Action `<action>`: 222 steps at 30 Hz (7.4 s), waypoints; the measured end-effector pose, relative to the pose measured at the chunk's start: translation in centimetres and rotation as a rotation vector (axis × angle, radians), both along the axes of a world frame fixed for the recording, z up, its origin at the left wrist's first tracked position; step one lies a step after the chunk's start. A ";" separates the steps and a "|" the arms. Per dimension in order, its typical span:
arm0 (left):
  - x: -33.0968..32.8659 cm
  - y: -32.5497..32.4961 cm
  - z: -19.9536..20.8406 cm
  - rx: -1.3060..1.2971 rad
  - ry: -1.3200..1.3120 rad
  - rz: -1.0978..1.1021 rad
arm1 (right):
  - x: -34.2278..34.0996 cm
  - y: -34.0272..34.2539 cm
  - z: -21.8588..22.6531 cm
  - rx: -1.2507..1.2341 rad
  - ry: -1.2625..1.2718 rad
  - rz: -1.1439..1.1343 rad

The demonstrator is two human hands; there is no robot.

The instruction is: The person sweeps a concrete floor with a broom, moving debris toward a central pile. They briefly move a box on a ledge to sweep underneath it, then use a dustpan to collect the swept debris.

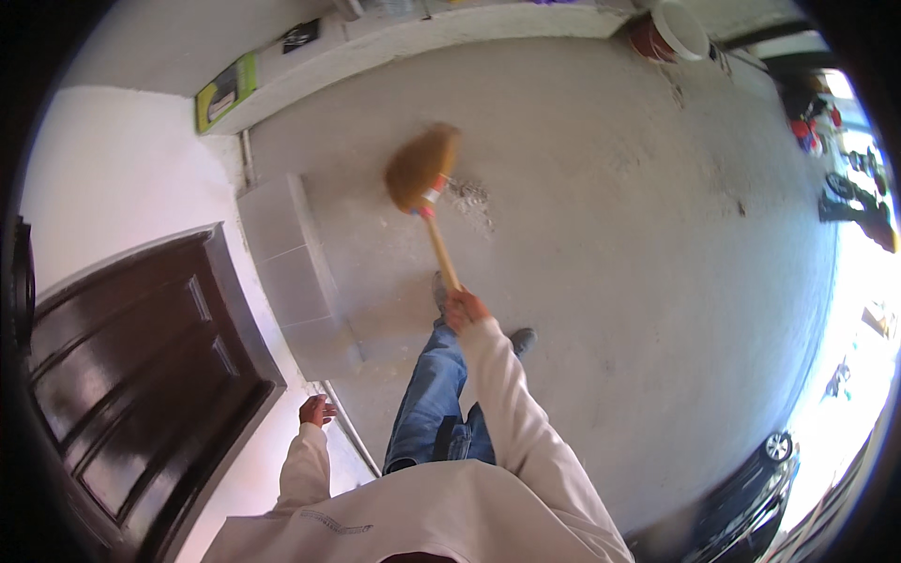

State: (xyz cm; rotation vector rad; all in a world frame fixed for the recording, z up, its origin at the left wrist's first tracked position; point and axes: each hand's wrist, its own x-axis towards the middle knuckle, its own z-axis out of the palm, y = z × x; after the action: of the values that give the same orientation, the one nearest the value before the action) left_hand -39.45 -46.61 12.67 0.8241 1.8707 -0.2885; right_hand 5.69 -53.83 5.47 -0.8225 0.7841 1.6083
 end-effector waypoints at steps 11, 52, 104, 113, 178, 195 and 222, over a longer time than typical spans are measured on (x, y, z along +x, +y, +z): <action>5.3 -1.7 -2.0 0.049 -0.145 0.010 | 2.4 -12.0 16.6 -0.104 -0.214 0.382; 12.6 -5.3 -6.1 0.121 -0.302 0.088 | 5.5 -39.4 19.9 -0.199 -0.878 0.985; 99.4 -55.8 4.6 -0.681 -0.787 -0.471 | 45.5 -80.0 23.6 -0.810 -1.314 1.025; 107.1 -58.4 6.3 -0.257 -0.813 -0.396 | 68.3 -72.7 23.7 -0.164 -1.630 0.612; 145.7 -44.9 -20.6 0.327 -0.626 -0.957 | 77.4 -101.1 7.2 -1.012 -0.677 -0.155; 143.2 -71.7 -23.9 -0.121 0.024 -0.896 | 91.0 -125.7 -6.6 -1.327 -0.538 -0.028; 232.8 -104.0 -21.8 0.084 -1.081 -1.137 | 149.4 -150.0 -12.0 -1.468 -0.189 -0.298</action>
State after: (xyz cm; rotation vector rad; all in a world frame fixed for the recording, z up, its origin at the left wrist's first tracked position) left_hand 193.40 -150.58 -9.14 1.6206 0.2919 -0.3410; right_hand 155.06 -203.86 -6.50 -1.6942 1.8507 0.4531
